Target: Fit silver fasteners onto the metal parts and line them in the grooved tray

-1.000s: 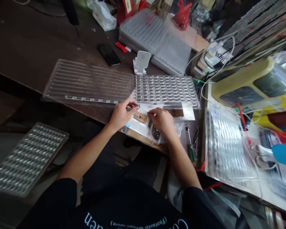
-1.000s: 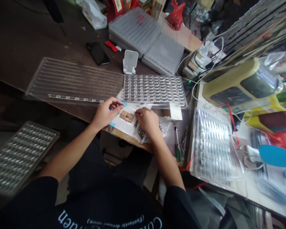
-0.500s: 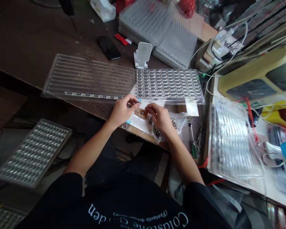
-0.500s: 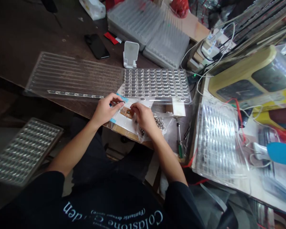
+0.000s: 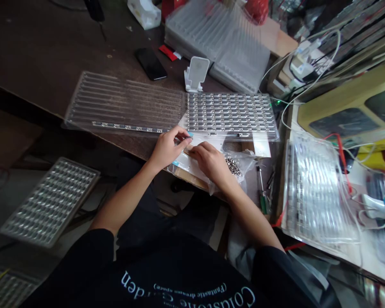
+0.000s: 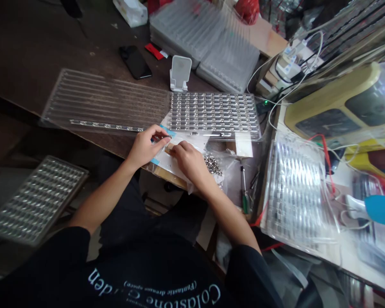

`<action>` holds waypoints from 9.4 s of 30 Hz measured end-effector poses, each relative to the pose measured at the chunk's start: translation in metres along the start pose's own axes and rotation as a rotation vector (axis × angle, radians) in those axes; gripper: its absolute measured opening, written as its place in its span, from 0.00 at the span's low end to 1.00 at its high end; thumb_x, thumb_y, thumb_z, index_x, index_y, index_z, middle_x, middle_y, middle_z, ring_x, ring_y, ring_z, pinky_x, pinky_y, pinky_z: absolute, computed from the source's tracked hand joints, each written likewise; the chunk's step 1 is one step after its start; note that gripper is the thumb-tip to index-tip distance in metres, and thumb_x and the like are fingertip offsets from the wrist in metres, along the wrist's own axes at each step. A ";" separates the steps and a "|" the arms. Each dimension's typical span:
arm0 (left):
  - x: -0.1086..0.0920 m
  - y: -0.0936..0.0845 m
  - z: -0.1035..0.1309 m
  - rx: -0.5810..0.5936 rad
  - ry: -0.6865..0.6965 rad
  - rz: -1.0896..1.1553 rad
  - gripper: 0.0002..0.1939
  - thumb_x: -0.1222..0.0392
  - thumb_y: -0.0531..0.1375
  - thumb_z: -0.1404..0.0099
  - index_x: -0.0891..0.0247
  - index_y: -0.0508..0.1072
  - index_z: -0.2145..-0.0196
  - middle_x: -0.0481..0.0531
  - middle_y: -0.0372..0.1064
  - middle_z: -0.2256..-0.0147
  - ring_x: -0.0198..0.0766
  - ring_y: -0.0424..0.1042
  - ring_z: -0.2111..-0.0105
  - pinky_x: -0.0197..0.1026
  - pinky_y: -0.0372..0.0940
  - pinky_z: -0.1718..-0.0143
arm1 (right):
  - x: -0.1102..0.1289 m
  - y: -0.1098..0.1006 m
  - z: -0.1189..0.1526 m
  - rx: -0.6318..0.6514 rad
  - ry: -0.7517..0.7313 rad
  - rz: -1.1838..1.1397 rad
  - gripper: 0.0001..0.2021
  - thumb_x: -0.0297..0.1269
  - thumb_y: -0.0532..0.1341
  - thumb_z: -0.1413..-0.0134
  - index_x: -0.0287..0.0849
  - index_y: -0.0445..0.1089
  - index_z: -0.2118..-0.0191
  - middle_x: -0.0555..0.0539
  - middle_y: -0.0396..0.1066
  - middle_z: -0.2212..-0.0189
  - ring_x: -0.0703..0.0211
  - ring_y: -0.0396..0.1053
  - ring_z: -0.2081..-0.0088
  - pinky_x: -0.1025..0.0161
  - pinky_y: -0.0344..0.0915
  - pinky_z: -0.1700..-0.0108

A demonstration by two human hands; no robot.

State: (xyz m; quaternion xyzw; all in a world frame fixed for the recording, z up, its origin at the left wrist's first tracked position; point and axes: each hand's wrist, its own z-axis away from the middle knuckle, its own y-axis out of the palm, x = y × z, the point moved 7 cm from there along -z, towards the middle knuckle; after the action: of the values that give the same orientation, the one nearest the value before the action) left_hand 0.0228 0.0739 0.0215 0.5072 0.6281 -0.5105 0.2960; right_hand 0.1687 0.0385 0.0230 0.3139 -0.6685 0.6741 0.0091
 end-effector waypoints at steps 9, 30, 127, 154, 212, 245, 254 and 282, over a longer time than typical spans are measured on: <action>0.000 0.002 0.000 0.072 0.007 -0.058 0.06 0.57 0.67 0.36 0.60 0.80 0.63 0.50 0.80 0.65 0.39 0.77 0.65 0.40 0.70 0.61 | -0.012 -0.051 0.012 -0.070 0.017 -0.298 0.10 0.34 0.60 0.36 0.45 0.81 0.59 0.46 0.79 0.61 0.57 0.75 0.61 0.62 0.68 0.57; -0.005 0.014 0.003 0.223 0.117 -0.250 0.04 0.56 0.68 0.38 0.57 0.80 0.68 0.51 0.80 0.65 0.44 0.77 0.63 0.47 0.69 0.57 | -0.055 -0.049 0.041 0.260 0.243 0.008 0.08 0.28 0.69 0.54 0.49 0.81 0.68 0.52 0.78 0.73 0.60 0.68 0.73 0.62 0.52 0.71; 0.046 -0.029 0.037 0.010 -0.142 -0.421 0.20 0.39 0.60 0.37 0.56 0.76 0.58 0.53 0.80 0.61 0.52 0.79 0.62 0.46 0.72 0.67 | 0.001 -0.024 0.000 -0.026 -0.031 -0.310 0.10 0.37 0.61 0.36 0.42 0.78 0.54 0.48 0.81 0.56 0.63 0.77 0.60 0.70 0.65 0.59; -0.009 -0.037 -0.024 0.044 0.054 -0.576 0.05 0.57 0.63 0.33 0.59 0.78 0.64 0.53 0.79 0.54 0.47 0.72 0.50 0.50 0.61 0.43 | -0.034 -0.069 0.017 -0.263 0.013 -0.356 0.10 0.34 0.60 0.37 0.42 0.80 0.59 0.45 0.81 0.60 0.58 0.77 0.62 0.63 0.67 0.61; 0.005 -0.008 0.011 -0.060 0.028 -0.063 0.11 0.51 0.57 0.36 0.59 0.73 0.63 0.51 0.76 0.66 0.43 0.75 0.64 0.43 0.70 0.58 | -0.039 -0.060 0.063 -0.060 0.426 0.116 0.06 0.25 0.61 0.48 0.37 0.75 0.65 0.45 0.78 0.71 0.59 0.70 0.71 0.65 0.56 0.70; 0.008 0.006 0.011 0.121 0.140 -0.095 0.06 0.61 0.66 0.35 0.60 0.81 0.60 0.52 0.81 0.61 0.41 0.78 0.62 0.40 0.70 0.57 | -0.010 -0.053 0.030 -0.251 0.051 0.012 0.12 0.32 0.59 0.35 0.41 0.79 0.53 0.42 0.80 0.58 0.55 0.76 0.61 0.62 0.70 0.56; 0.011 0.015 0.012 0.151 0.188 -0.250 0.04 0.58 0.67 0.38 0.54 0.83 0.64 0.50 0.81 0.61 0.46 0.78 0.60 0.45 0.70 0.54 | -0.043 -0.060 0.071 0.051 0.266 0.239 0.11 0.32 0.61 0.38 0.41 0.79 0.54 0.42 0.79 0.58 0.52 0.76 0.59 0.59 0.68 0.54; 0.010 -0.007 0.010 -0.074 0.102 -0.038 0.06 0.63 0.63 0.36 0.61 0.79 0.62 0.55 0.80 0.61 0.44 0.78 0.58 0.46 0.70 0.50 | -0.011 -0.020 -0.004 -0.125 0.152 -0.112 0.12 0.27 0.59 0.46 0.40 0.78 0.59 0.46 0.81 0.65 0.59 0.78 0.63 0.64 0.71 0.57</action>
State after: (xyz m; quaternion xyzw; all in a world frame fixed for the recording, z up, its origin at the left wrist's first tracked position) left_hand 0.0118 0.0682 0.0123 0.5094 0.6703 -0.4658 0.2725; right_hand 0.1845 0.0492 0.0360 0.2977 -0.6881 0.6514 0.1169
